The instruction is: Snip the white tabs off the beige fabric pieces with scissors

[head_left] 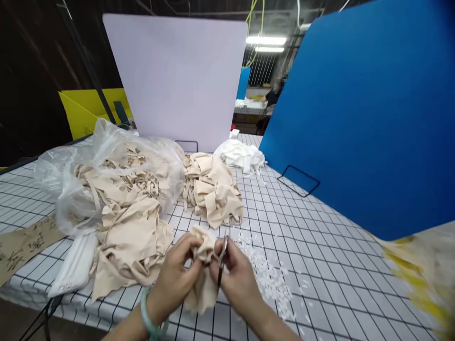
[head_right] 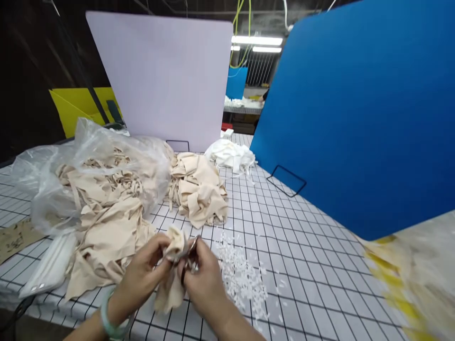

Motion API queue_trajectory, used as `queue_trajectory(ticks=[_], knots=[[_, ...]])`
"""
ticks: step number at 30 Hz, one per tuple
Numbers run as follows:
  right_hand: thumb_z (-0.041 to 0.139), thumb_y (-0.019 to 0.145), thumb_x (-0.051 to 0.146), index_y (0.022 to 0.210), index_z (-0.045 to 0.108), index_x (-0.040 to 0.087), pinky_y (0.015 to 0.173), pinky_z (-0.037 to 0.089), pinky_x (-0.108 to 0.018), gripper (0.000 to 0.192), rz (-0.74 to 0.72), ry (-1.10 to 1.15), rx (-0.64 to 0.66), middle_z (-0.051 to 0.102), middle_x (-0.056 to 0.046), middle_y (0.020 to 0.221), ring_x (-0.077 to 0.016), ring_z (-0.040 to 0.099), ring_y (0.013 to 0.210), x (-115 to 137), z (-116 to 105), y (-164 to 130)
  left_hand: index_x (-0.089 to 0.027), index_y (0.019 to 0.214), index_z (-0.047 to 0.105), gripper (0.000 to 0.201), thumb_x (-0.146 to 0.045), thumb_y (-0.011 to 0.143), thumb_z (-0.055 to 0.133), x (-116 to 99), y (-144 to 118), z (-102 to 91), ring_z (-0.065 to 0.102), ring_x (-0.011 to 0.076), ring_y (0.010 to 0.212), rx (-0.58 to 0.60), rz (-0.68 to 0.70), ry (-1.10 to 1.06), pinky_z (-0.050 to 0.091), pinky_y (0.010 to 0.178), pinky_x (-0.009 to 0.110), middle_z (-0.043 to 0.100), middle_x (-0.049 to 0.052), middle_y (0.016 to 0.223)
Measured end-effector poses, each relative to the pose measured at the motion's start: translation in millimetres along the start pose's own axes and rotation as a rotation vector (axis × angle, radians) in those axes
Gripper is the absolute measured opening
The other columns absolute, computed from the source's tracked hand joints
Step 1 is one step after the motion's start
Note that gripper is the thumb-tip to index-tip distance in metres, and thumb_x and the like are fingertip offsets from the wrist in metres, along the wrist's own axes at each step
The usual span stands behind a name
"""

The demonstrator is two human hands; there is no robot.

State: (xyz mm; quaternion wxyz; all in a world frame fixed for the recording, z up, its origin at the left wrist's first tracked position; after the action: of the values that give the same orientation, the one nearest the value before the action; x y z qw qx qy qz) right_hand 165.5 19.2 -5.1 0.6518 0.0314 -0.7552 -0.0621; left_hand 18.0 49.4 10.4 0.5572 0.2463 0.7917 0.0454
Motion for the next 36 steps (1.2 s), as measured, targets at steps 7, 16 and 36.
queue_trajectory(ticks=[7,16,36], knots=[[0.067,0.078,0.043,0.092,0.056,0.019,0.066,0.051,-0.028,0.029,-0.034,-0.107,-0.183,0.064,-0.004,0.091,-0.0169,0.060,0.078,37.2,-57.4,169.2,-0.016,0.111,0.061,0.027,-0.006,0.087,0.057,-5.4,164.1,4.8,0.057,0.0254,0.114,-0.387,0.010,0.005,0.054,0.093,0.045,0.054,0.015,0.126],[0.061,0.078,0.029,0.097,0.068,0.021,0.060,0.049,-0.029,0.022,0.119,-0.344,0.016,0.071,-0.002,0.081,-0.0161,0.061,0.062,-23.8,-44.2,45.0,-0.016,0.118,0.059,0.029,-0.031,0.101,0.041,27.7,49.4,79.3,0.069,0.0239,0.101,-0.039,-0.134,-0.144,0.059,0.088,0.042,0.069,0.013,0.110],[0.081,0.060,0.051,0.101,0.050,0.024,0.062,0.049,-0.028,0.058,0.336,0.174,0.139,0.064,-0.003,0.102,-0.0151,0.059,0.075,-56.0,85.7,64.3,-0.014,0.096,0.065,0.021,-0.011,0.091,0.044,79.9,-39.2,-39.8,0.061,0.0290,0.097,0.045,-0.151,0.796,0.051,0.088,0.047,0.064,0.015,0.096]])
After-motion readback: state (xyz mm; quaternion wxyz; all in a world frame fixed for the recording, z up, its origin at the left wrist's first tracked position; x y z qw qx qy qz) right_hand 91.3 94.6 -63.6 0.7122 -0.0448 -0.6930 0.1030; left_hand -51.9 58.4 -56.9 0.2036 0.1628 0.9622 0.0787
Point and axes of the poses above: each hand's wrist, its own y-axis towards the middle knuckle, its own z-axis out of the palm, x = y × z, the point moved 1 cm from there along y, towards the middle knuckle
